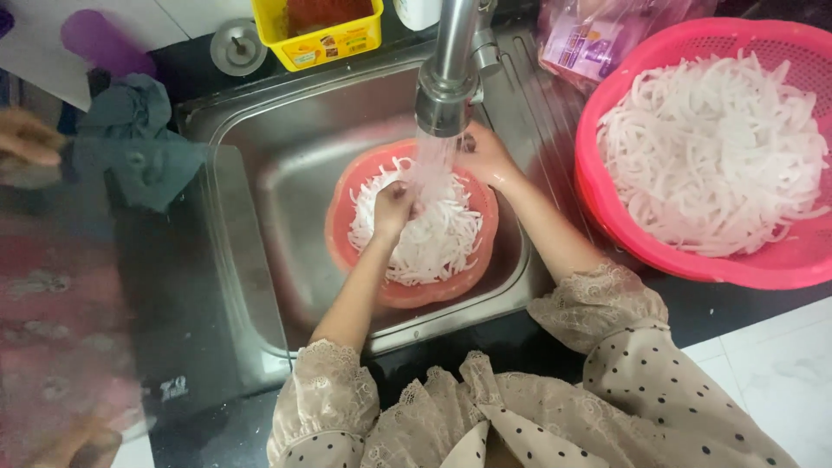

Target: Washing shredded food in a bowl under a running faucet in a sink, while another person wipes a cutting board nearby.

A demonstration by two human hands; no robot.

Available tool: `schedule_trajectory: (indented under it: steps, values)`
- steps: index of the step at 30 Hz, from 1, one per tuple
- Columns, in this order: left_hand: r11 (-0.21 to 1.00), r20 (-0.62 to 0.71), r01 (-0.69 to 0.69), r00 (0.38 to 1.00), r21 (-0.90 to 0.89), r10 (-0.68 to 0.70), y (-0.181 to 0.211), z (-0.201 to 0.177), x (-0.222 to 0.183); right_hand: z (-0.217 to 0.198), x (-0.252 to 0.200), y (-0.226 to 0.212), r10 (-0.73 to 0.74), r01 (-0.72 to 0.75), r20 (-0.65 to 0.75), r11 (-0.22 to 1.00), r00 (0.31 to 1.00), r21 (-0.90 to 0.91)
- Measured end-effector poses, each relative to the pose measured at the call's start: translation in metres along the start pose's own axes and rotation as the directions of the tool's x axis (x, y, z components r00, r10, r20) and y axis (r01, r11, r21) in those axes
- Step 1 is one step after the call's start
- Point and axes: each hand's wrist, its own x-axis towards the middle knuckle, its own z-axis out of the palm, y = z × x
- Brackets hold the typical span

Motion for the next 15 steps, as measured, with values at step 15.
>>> schedule_trajectory:
  steps: [15]
  values:
    - [0.215,0.215,-0.162,0.943,0.963,-0.253,0.069,-0.03,-0.07,0.061,-0.024,0.041,0.388,0.099,0.253,0.375,0.886,-0.922]
